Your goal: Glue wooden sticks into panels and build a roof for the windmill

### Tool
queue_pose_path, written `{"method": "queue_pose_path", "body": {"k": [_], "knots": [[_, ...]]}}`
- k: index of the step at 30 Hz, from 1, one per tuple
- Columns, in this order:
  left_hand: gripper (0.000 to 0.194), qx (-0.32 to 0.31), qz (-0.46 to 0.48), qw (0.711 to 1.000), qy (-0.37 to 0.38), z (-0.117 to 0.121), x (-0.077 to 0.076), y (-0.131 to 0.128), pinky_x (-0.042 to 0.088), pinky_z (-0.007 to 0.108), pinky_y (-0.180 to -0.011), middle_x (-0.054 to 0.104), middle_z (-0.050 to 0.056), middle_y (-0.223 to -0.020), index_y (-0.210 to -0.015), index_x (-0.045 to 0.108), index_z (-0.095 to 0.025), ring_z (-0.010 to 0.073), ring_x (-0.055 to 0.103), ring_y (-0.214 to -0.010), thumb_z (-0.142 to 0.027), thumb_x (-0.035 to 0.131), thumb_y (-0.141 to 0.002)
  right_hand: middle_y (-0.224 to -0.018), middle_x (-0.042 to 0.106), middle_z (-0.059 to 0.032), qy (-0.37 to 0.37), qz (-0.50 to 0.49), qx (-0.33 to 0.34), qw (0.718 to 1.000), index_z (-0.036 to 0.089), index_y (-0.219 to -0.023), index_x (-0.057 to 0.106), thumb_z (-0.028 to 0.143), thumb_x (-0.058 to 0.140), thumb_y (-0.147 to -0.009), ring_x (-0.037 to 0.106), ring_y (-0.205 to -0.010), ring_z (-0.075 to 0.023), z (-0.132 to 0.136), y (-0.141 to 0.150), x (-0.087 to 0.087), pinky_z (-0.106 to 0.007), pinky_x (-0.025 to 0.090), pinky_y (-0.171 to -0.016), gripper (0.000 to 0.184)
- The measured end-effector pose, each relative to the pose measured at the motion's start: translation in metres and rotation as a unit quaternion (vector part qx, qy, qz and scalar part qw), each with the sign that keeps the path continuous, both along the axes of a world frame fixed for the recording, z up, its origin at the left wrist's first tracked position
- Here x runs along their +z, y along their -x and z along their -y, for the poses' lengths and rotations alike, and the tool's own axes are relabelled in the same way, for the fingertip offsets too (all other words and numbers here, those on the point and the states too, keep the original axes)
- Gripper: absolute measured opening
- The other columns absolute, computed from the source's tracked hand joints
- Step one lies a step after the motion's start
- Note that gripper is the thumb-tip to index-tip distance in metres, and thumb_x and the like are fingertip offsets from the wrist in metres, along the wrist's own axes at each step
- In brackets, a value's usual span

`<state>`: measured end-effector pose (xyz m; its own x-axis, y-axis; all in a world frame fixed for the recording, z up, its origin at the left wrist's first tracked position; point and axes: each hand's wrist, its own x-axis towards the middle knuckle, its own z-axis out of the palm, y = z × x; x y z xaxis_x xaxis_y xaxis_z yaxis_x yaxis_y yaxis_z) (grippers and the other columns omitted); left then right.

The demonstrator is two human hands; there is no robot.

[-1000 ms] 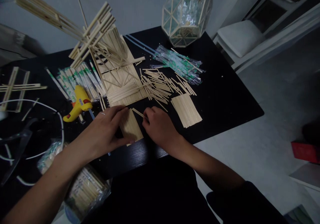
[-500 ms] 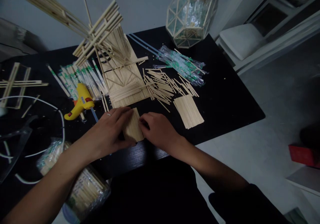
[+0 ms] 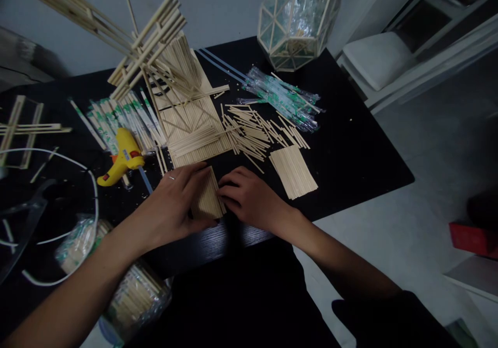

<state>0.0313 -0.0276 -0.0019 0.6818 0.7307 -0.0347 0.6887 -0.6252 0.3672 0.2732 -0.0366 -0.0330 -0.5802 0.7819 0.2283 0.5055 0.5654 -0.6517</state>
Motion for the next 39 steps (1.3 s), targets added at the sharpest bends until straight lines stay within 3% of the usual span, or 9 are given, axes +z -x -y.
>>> {"method": "queue_pose_path", "body": {"k": [9,18,28,39], "knots": [[0.087,-0.003,0.011,1.0,-0.01,0.002,-0.007,-0.003,0.044,0.06,-0.118,0.054,0.028,-0.151,-0.149,0.046,-0.007,0.0442,0.051,-0.143,-0.044,0.085,-0.081,-0.122,0.077,-0.0099,-0.056,-0.02,0.019,0.998,0.02,-0.108,0.08,0.017,0.068,-0.098,0.061,-0.121,-0.029,0.003,-0.002,-0.008,-0.051,0.058,-0.103,0.016],[0.075,-0.01,0.007,1.0,-0.012,0.0,-0.003,-0.002,0.05,0.062,-0.112,0.055,0.029,-0.15,-0.139,0.054,-0.006,0.046,0.054,-0.14,-0.042,0.086,-0.082,-0.125,0.076,-0.0103,-0.075,-0.007,0.018,0.997,0.021,-0.114,0.079,0.017,0.067,-0.099,0.062,-0.122,-0.0299,0.006,-0.002,-0.011,-0.051,0.059,-0.101,0.019],[0.07,-0.008,0.037,0.999,0.009,-0.001,0.0,0.001,0.05,0.061,-0.113,0.055,0.026,-0.149,-0.143,0.054,-0.01,0.0445,0.053,-0.141,-0.04,0.083,-0.086,-0.129,0.076,-0.0108,-0.099,0.003,0.015,0.995,0.019,-0.112,0.077,0.016,0.064,-0.101,0.064,-0.123,-0.0302,0.008,0.001,-0.012,-0.05,0.06,-0.097,0.018],[0.066,-0.019,0.01,1.0,-0.005,-0.001,-0.001,0.002,0.052,0.058,-0.111,0.057,0.025,-0.15,-0.139,0.057,-0.009,0.043,0.055,-0.138,-0.043,0.082,-0.089,-0.128,0.077,-0.0125,-0.132,0.016,0.01,0.991,0.016,-0.116,0.076,0.014,0.062,-0.102,0.067,-0.122,-0.0312,0.011,0.002,-0.014,-0.049,0.061,-0.095,0.02]]}}
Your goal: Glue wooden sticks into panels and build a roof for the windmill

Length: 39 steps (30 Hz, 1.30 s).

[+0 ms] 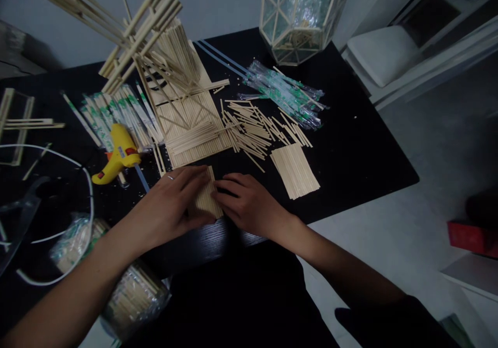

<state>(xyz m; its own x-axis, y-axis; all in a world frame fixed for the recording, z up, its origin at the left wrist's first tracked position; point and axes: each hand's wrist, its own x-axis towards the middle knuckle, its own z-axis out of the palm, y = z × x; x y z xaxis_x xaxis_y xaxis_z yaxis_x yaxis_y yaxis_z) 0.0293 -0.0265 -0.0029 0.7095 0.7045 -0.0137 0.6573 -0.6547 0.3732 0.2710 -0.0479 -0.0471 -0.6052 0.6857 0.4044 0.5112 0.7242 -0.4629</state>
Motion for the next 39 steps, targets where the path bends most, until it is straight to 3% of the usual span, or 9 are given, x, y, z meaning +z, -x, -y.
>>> {"method": "queue_pose_path", "body": {"k": [10,15,19,24,27,29,31,33,39], "knots": [[0.064,0.003,0.013,1.0,0.001,0.0,0.001,0.0,0.052,0.06,-0.111,0.057,0.023,-0.15,-0.14,0.057,-0.014,0.0423,0.056,-0.138,-0.042,0.082,-0.088,-0.128,0.077,-0.0125,-0.007,-0.002,-0.01,1.0,0.015,-0.119,0.075,0.014,0.061,-0.102,0.067,-0.122,-0.0303,0.002,0.002,-0.003,-0.048,0.06,-0.095,0.022],[0.056,0.009,0.023,1.0,0.006,-0.001,0.0,0.001,0.053,0.059,-0.11,0.059,0.023,-0.146,-0.137,0.059,-0.013,0.0401,0.058,-0.135,-0.052,0.069,-0.098,-0.126,0.078,-0.013,-0.001,0.01,-0.019,1.0,0.017,-0.117,0.076,0.022,0.062,-0.104,0.067,-0.12,-0.031,0.003,0.005,0.0,-0.048,0.059,-0.092,0.02],[0.053,0.022,0.039,0.999,0.021,-0.003,0.0,0.002,0.054,0.054,-0.111,0.058,0.022,-0.147,-0.14,0.059,-0.012,0.0368,0.059,-0.135,-0.05,0.062,-0.103,-0.124,0.079,-0.0125,-0.009,0.023,-0.03,0.999,0.016,-0.113,0.076,0.025,0.062,-0.104,0.069,-0.117,-0.0312,0.004,0.009,0.004,-0.047,0.06,-0.089,0.018],[0.042,0.081,0.049,0.995,0.016,-0.011,0.028,0.02,0.052,0.046,-0.116,0.059,0.016,-0.148,-0.138,0.062,-0.017,0.0298,0.063,-0.133,-0.044,0.053,-0.107,-0.124,0.078,-0.0114,-0.003,0.03,-0.037,0.999,0.016,-0.113,0.076,0.024,0.063,-0.104,0.069,-0.117,-0.0306,0.005,0.01,0.005,-0.046,0.06,-0.09,0.018],[0.038,0.158,0.002,0.987,-0.035,-0.015,0.052,0.046,0.053,0.047,-0.113,0.066,0.014,-0.137,-0.133,0.065,-0.018,0.03,0.066,-0.126,-0.041,0.05,-0.107,-0.125,0.078,-0.0112,0.002,0.034,-0.031,0.999,0.016,-0.113,0.075,0.024,0.063,-0.104,0.069,-0.117,-0.0309,0.005,0.009,0.004,-0.046,0.06,-0.09,0.017],[0.043,0.204,-0.068,0.976,-0.045,-0.018,0.06,0.066,0.053,0.051,-0.111,0.066,0.015,-0.136,-0.134,0.064,-0.015,0.0342,0.066,-0.124,-0.043,0.05,-0.104,-0.124,0.078,-0.0117,0.0,0.034,-0.029,0.999,0.016,-0.113,0.075,0.024,0.063,-0.104,0.068,-0.118,-0.0308,0.005,0.008,0.003,-0.047,0.06,-0.091,0.017],[0.05,0.249,-0.149,0.956,-0.048,-0.021,0.059,0.083,0.054,0.055,-0.107,0.065,0.021,-0.134,-0.134,0.062,-0.009,0.0386,0.066,-0.118,-0.045,0.052,-0.1,-0.124,0.078,-0.0122,-0.004,0.03,-0.03,0.999,0.017,-0.113,0.076,0.024,0.063,-0.104,0.068,-0.118,-0.0306,0.005,0.008,0.002,-0.047,0.059,-0.092,0.017],[0.056,0.281,-0.213,0.935,-0.043,-0.025,0.051,0.096,0.051,0.057,-0.11,0.059,0.025,-0.142,-0.14,0.056,-0.005,0.0415,0.062,-0.126,-0.041,0.056,-0.097,-0.124,0.078,-0.0118,-0.003,0.027,-0.03,0.999,0.017,-0.113,0.076,0.025,0.063,-0.104,0.068,-0.118,-0.0302,0.006,0.008,0.002,-0.047,0.059,-0.092,0.017],[0.058,0.311,-0.24,0.919,-0.012,-0.038,0.028,0.101,0.053,0.06,-0.105,0.058,0.028,-0.138,-0.14,0.053,-0.006,0.0461,0.06,-0.126,-0.036,0.061,-0.091,-0.127,0.078,-0.0103,0.013,0.033,-0.035,0.999,0.018,-0.116,0.076,0.024,0.064,-0.104,0.067,-0.121,-0.0298,0.007,0.009,0.003,-0.048,0.06,-0.096,0.018]]}}
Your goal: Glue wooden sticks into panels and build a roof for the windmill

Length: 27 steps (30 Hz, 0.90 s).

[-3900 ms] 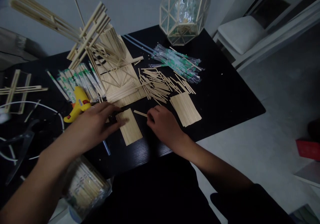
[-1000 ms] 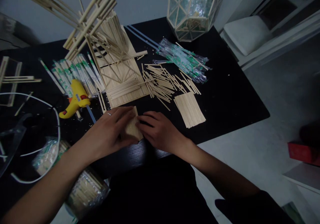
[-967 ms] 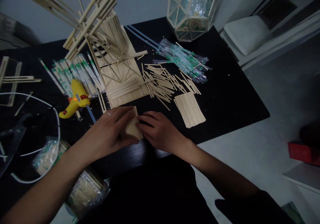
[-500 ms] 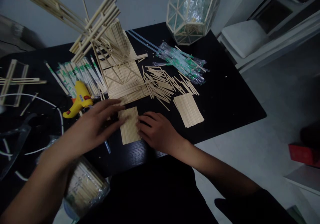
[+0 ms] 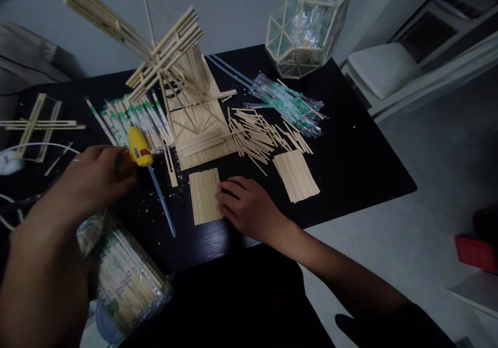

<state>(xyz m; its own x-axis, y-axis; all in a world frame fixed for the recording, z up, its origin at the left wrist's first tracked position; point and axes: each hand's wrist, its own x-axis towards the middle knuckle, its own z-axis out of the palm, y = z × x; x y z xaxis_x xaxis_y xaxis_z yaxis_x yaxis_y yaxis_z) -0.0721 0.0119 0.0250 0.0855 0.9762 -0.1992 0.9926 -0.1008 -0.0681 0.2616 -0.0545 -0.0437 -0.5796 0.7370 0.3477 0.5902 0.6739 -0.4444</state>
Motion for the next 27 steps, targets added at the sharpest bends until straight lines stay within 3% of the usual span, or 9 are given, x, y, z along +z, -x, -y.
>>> {"method": "queue_pose_path", "body": {"k": [4,8,13,20,27], "knots": [[0.052,0.028,0.027,0.999,0.004,-0.003,-0.002,-0.011,0.053,0.059,-0.105,0.058,0.026,-0.129,-0.135,0.055,-0.004,0.0444,0.062,-0.12,-0.034,0.056,-0.093,-0.127,0.077,-0.0109,0.001,0.002,0.002,1.0,0.017,-0.117,0.076,0.024,0.063,-0.104,0.067,-0.122,-0.0302,0.0,0.0,0.001,-0.048,0.06,-0.096,0.02],[0.043,0.064,0.071,0.995,-0.017,-0.004,-0.002,-0.017,0.056,0.058,-0.099,0.057,0.021,-0.125,-0.129,0.057,-0.01,0.0402,0.064,-0.111,-0.036,0.054,-0.095,-0.128,0.077,-0.0116,0.014,0.0,0.0,1.0,0.018,-0.118,0.077,0.024,0.063,-0.104,0.066,-0.124,-0.0303,0.001,-0.001,0.0,-0.05,0.059,-0.097,0.02],[0.041,0.078,0.081,0.993,-0.038,-0.001,0.009,-0.016,0.057,0.053,-0.091,0.057,0.021,-0.127,-0.123,0.058,-0.012,0.0377,0.064,-0.104,-0.036,0.059,-0.09,-0.127,0.077,-0.01,0.006,0.001,-0.004,1.0,0.018,-0.117,0.076,0.025,0.063,-0.105,0.067,-0.122,-0.03,0.001,-0.001,0.0,-0.048,0.06,-0.096,0.019],[0.038,0.044,0.158,0.983,-0.088,0.02,0.028,-0.02,0.051,0.037,-0.081,0.062,0.005,-0.102,-0.119,0.05,-0.022,0.0226,0.06,-0.083,-0.042,0.058,-0.089,-0.13,0.076,-0.0107,0.016,0.003,0.006,1.0,0.019,-0.117,0.076,0.024,0.066,-0.103,0.067,-0.124,-0.0306,0.0,-0.002,0.002,-0.05,0.06,-0.097,0.018],[0.032,-0.066,0.24,0.968,-0.04,0.02,0.014,-0.037,0.048,0.033,-0.071,0.063,0.004,-0.096,-0.113,0.048,-0.021,0.0187,0.059,-0.075,-0.04,0.056,-0.089,-0.129,0.077,-0.011,0.009,-0.011,0.005,1.0,0.018,-0.121,0.074,0.025,0.066,-0.103,0.067,-0.125,-0.0313,0.002,-0.003,0.0,-0.05,0.062,-0.098,0.021]]}}
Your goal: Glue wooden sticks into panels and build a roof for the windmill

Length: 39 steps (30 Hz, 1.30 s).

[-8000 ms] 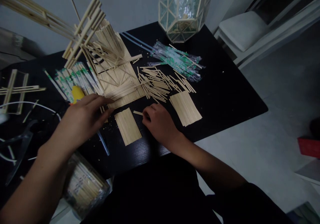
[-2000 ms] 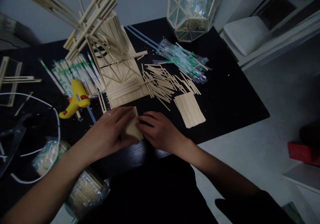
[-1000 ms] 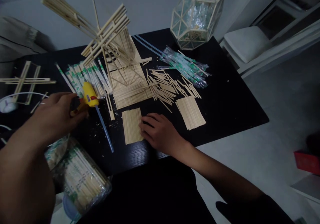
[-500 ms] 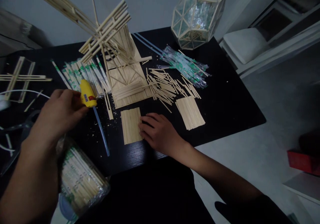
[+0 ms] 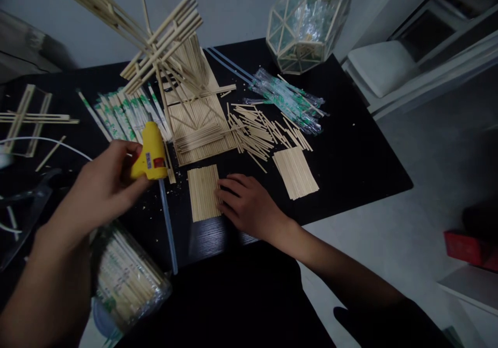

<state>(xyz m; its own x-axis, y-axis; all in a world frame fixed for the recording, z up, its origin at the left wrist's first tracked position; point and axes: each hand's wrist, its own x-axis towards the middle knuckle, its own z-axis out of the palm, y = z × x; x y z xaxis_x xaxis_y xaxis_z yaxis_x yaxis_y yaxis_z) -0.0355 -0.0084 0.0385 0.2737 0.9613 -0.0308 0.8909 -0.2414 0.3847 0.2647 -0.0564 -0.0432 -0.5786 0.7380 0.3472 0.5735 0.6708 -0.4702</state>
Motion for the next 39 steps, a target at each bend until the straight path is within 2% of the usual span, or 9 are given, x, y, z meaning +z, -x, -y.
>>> {"method": "queue_pose_path", "body": {"k": [5,9,12,18,22,26,30,34,39], "knots": [[0.033,-0.027,0.044,0.999,0.002,-0.003,-0.023,-0.009,0.048,0.032,-0.068,0.063,0.003,-0.089,-0.108,0.049,-0.022,0.0189,0.059,-0.072,-0.044,0.061,-0.086,-0.127,0.077,-0.0133,-0.001,-0.014,-0.002,1.0,0.013,-0.123,0.073,0.025,0.067,-0.103,0.067,-0.126,-0.0311,0.003,-0.001,-0.003,-0.051,0.062,-0.102,0.025],[0.028,-0.066,0.062,0.995,0.031,-0.001,-0.041,-0.015,0.047,0.031,-0.067,0.063,0.002,-0.089,-0.104,0.05,-0.022,0.0189,0.06,-0.072,-0.042,0.063,-0.088,-0.128,0.077,-0.0124,0.005,-0.022,-0.006,1.0,0.015,-0.124,0.073,0.025,0.065,-0.103,0.067,-0.127,-0.0314,0.005,-0.001,-0.003,-0.051,0.062,-0.102,0.024],[0.028,-0.08,0.07,0.993,0.052,0.001,-0.048,-0.018,0.046,0.03,-0.066,0.062,0.001,-0.09,-0.101,0.049,-0.023,0.0181,0.06,-0.072,-0.042,0.065,-0.089,-0.128,0.077,-0.0113,0.014,-0.036,-0.006,0.999,0.017,-0.127,0.072,0.021,0.064,-0.103,0.068,-0.125,-0.0297,0.007,-0.002,-0.002,-0.051,0.062,-0.102,0.025],[0.023,-0.098,0.085,0.991,0.035,-0.002,-0.048,-0.016,0.046,0.03,-0.066,0.061,0.001,-0.087,-0.099,0.05,-0.022,0.0164,0.057,-0.071,-0.038,0.065,-0.091,-0.132,0.076,-0.0098,0.031,-0.062,0.026,0.997,0.019,-0.126,0.072,0.012,0.064,-0.1,0.065,-0.129,-0.0262,0.006,-0.011,-0.001,-0.048,0.06,-0.105,0.027],[0.023,-0.133,0.111,0.985,-0.005,-0.003,-0.049,-0.012,0.05,0.031,-0.072,0.064,0.005,-0.096,-0.108,0.057,-0.02,0.0186,0.062,-0.08,-0.037,0.066,-0.095,-0.133,0.075,-0.0114,0.025,-0.063,0.033,0.997,0.019,-0.123,0.074,0.014,0.066,-0.099,0.065,-0.129,-0.0279,0.001,-0.013,-0.001,-0.049,0.06,-0.105,0.026],[0.025,-0.117,0.132,0.984,-0.034,-0.002,-0.048,-0.011,0.052,0.032,-0.075,0.065,0.004,-0.096,-0.108,0.062,-0.02,0.0192,0.063,-0.083,-0.041,0.07,-0.096,-0.131,0.075,-0.0124,0.01,-0.067,0.033,0.997,0.019,-0.12,0.074,0.015,0.067,-0.1,0.067,-0.127,-0.0287,-0.002,-0.01,-0.002,-0.049,0.062,-0.102,0.022],[0.017,-0.122,0.148,0.98,-0.05,-0.002,-0.044,-0.012,0.052,0.032,-0.073,0.066,0.004,-0.095,-0.104,0.062,-0.022,0.0187,0.065,-0.083,-0.039,0.061,-0.103,-0.13,0.076,-0.0111,0.001,-0.072,0.039,0.997,0.021,-0.12,0.074,0.016,0.067,-0.1,0.068,-0.126,-0.0285,-0.003,-0.008,-0.003,-0.05,0.062,-0.101,0.022],[0.025,-0.14,0.16,0.976,-0.045,-0.003,-0.042,-0.013,0.051,0.032,-0.067,0.063,0.001,-0.084,-0.085,0.057,-0.023,0.0169,0.063,-0.073,-0.037,0.057,-0.105,-0.126,0.077,-0.0115,-0.003,-0.076,0.046,0.996,0.019,-0.119,0.074,0.014,0.067,-0.099,0.069,-0.123,-0.0281,-0.003,-0.009,-0.003,-0.048,0.063,-0.099,0.022],[0.026,-0.15,0.156,0.976,0.027,0.0,-0.038,0.004,0.05,0.03,-0.061,0.071,0.001,-0.086,-0.089,0.066,-0.022,0.0153,0.065,-0.069,-0.042,0.06,-0.104,-0.13,0.075,-0.0119,0.025,-0.081,0.056,0.995,0.02,-0.124,0.073,0.002,0.056,-0.097,0.066,-0.126,-0.0271,-0.008,-0.015,-0.002,-0.05,0.061,-0.102,0.036]]}}
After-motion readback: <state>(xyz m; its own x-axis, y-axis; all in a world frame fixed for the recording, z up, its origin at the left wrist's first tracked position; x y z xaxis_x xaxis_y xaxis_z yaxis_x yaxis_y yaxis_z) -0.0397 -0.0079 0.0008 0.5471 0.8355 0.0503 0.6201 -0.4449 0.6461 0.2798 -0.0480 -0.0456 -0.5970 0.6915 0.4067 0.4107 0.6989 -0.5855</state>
